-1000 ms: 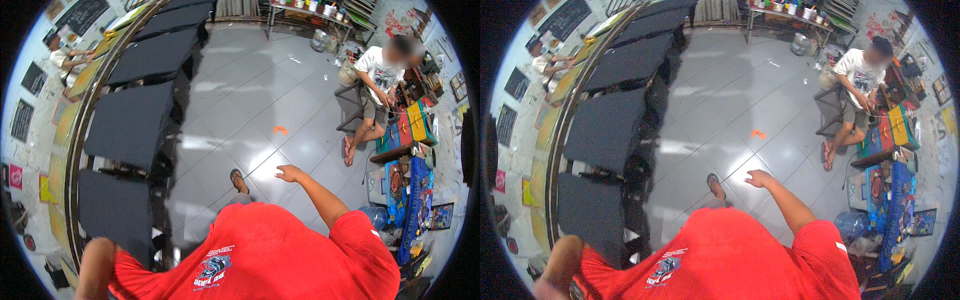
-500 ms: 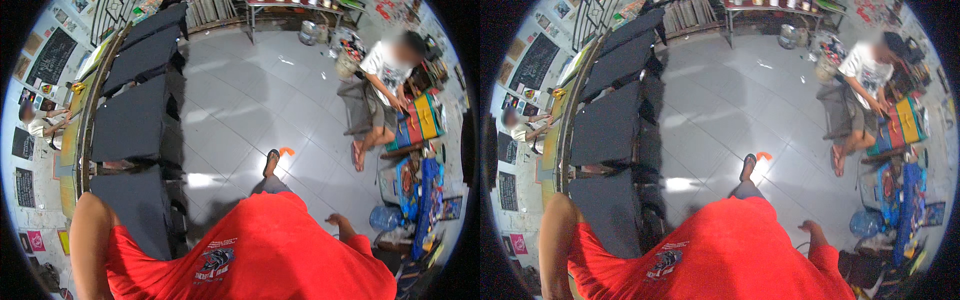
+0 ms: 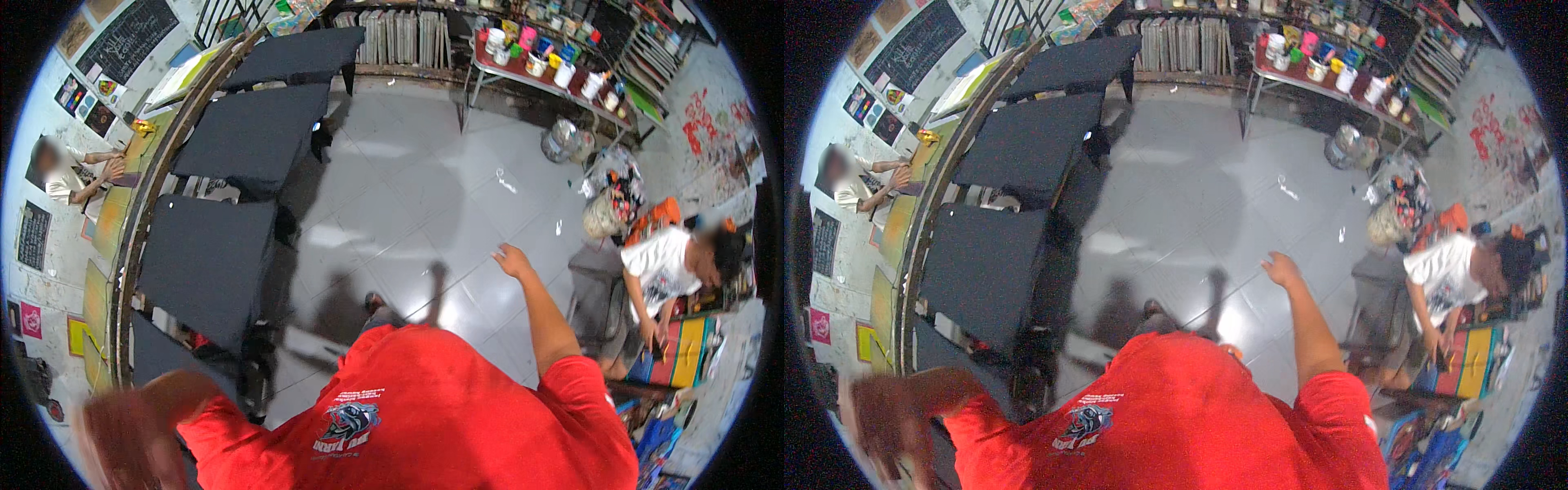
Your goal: The person prepares a black t-shirt on a printing table, then positions a screen printing frame over it. They pour white ink onto the screen and use a squeegee to pull the ink across the mesh, transferring a design onto the shirt. Finally, the person lifts the screen to reveal the printed graphic.
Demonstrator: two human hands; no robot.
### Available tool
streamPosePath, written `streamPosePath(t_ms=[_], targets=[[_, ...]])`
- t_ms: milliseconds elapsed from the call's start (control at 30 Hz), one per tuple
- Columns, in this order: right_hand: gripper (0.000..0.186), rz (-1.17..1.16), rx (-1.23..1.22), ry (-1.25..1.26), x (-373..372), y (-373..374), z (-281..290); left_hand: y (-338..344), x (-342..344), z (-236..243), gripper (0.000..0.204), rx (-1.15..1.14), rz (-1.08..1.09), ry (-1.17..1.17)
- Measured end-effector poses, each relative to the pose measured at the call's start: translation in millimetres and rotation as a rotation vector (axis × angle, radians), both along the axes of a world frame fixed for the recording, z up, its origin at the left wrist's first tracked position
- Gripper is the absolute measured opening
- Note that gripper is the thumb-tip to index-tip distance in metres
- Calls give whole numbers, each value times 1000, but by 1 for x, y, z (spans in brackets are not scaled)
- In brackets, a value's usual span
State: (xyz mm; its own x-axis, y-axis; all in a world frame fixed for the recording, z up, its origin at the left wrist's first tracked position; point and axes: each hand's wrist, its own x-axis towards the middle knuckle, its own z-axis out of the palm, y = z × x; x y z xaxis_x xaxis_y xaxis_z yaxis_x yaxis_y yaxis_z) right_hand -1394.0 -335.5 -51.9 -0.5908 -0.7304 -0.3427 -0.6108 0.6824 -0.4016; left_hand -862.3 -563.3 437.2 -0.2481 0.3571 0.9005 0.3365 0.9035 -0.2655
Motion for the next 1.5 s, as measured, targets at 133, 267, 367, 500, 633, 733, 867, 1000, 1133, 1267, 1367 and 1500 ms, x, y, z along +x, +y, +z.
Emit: streamPosePath(t_ms=[133, 267, 367, 500, 633, 733, 867, 1000, 1133, 1267, 1367, 1500], targets=[[61, 133, -156, -166, -21, -154, 25, -149, -52, -125, 51, 818, 719, -466], [61, 496, -85, -122, -44, -210, 12, -248, -104, -233, 54, 983, 1176, -723], [61, 485, 179, -223, -91, -210, -1, -339, -158, -283, 58, 987, 1197, -754], [58, 184, 362, -168, -191, -151, -79, -470, -263, -334, 68, 891, 1347, -808], [56, 80, 499, -131, -272, -46, -204, -548, -338, -399, 76, 1000, 1485, -856], [51, 328, 575, -122, -348, -32, -257, -545, -359, -413, 75, 1049, 1666, -886], [50, 514, 433, -145, -461, -136, -270, -529, -352, -421, 73, 1141, 1745, -846], [52, 599, 409, -159, -549, -381, -207, -548, -394, -400, 73, 1243, 1950, -802], [57, 590, 265, -197, -627, -604, -125, -580, -443, -417, 69, 1613, 1855, -484], [54, 545, 154, -202, -638, -800, -46, -655, -560, -386, 69, 1382, 1705, -458], [54, 562, 59, -262, -661, -889, -62, -731, -627, -389, 71, 1291, 1673, -567], [53, 669, 150, -269, -672, -964, -56, -830, -684, -408, 81, 1178, 1784, -798]])
